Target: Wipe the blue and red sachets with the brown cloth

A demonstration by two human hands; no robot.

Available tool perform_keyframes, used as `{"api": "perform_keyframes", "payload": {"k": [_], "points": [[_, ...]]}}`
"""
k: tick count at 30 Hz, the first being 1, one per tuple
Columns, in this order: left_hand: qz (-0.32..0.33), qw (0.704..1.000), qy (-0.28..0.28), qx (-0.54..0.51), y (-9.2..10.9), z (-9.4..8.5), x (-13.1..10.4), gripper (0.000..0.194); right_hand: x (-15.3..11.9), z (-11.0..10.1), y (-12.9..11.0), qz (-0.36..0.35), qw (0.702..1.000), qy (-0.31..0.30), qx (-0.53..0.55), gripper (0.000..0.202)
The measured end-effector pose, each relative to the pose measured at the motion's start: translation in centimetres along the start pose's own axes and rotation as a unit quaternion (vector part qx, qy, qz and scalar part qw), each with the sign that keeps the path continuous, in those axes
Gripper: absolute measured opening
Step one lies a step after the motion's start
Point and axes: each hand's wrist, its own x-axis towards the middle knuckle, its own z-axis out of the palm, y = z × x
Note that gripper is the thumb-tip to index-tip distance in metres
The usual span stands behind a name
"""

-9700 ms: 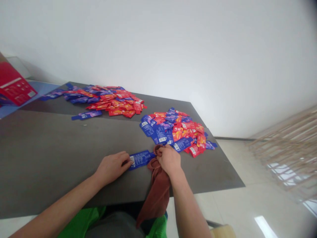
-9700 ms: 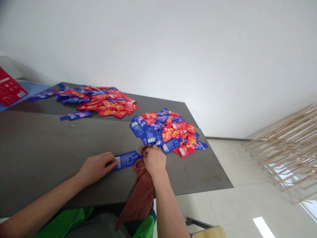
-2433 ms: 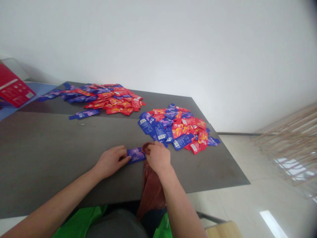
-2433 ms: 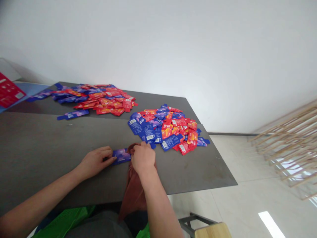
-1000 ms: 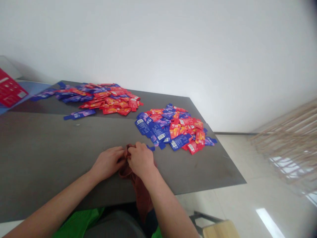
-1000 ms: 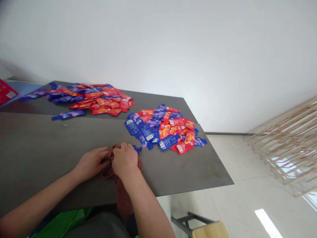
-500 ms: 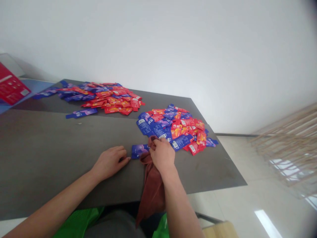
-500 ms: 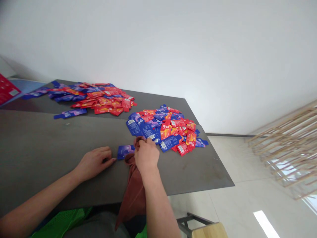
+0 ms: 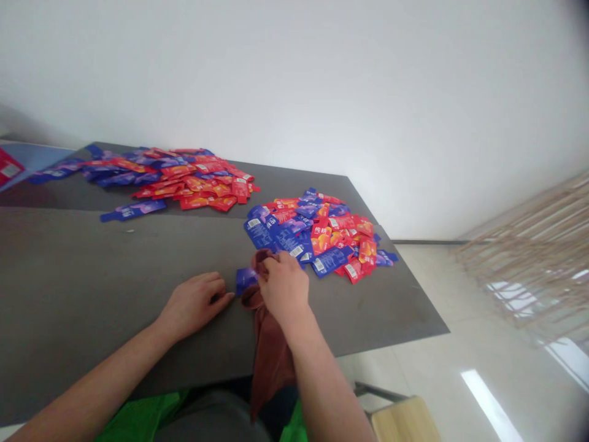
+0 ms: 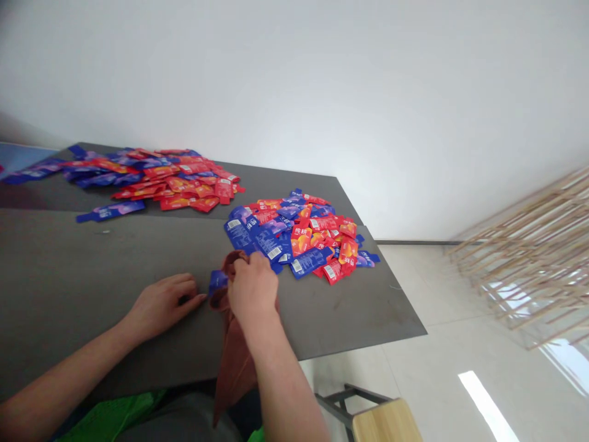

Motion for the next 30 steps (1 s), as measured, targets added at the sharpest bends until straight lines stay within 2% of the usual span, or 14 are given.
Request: {"api": "perform_keyframes", "payload": {"k": [2, 4, 7, 10, 12, 15, 18, 20, 23, 26, 28, 30], "points": [[0.000, 1.000, -0.003, 0.002, -0.2, 0.1, -0.1, 0.030, 0.2, 1.0, -2.0, -0.049, 0.998, -0.015, 0.018, 0.016], [0.000, 1.000, -0.004, 0.004, -0.2, 0.2, -0.1, 0.029, 0.5, 1.9, -2.4, -0.052, 0.998, -0.035, 0.031, 0.017], [0.005, 1.000, 0.004, 0.003, 0.0, 0.1, -0.2, 0.031, 0.9, 2.2, 0.4, 0.030, 0.998, -0.052, 0.027, 0.016], [0.004, 1.000, 0.009, -0.004, 0.1, 0.0, -0.1, 0.035, 1.0, 1.1, 3.6, 0.111, 0.992, -0.063, 0.000, 0.016], [0.000, 1.000, 0.008, -0.008, 0.1, -0.1, -0.1, 0.036, 0.8, 0.3, 4.0, 0.123, 0.991, -0.052, -0.013, 0.017], [-0.005, 1.000, 0.009, -0.010, 0.0, 0.0, -0.1, 0.035, 0.3, 0.2, 1.4, 0.059, 0.998, -0.027, -0.003, 0.018], [-0.009, 1.000, 0.004, -0.013, -0.2, 0.1, -0.1, 0.030, 0.0, 1.4, -1.8, -0.034, 0.998, -0.039, 0.022, 0.018], [-0.010, 1.000, 0.002, -0.015, -0.2, 0.1, -0.2, 0.030, -0.1, 2.2, -2.2, -0.040, 0.997, -0.053, 0.033, 0.018], [-0.003, 1.000, 0.007, -0.020, 0.0, 0.0, -0.2, 0.034, 0.1, 2.6, 0.1, 0.046, 0.998, -0.038, 0.024, 0.018], [0.001, 1.000, 0.009, -0.026, 0.1, -0.1, -0.1, 0.036, 0.5, 1.7, 3.2, 0.129, 0.992, -0.015, -0.006, 0.021], [-0.001, 1.000, 0.011, -0.029, 0.0, -0.1, -0.1, 0.036, 0.6, 1.0, 4.1, 0.139, 0.990, -0.019, -0.008, 0.021], [-0.001, 1.000, 0.012, -0.029, -0.1, 0.0, -0.1, 0.036, 0.4, 0.6, 4.0, 0.124, 0.992, -0.027, 0.011, 0.018]]}}
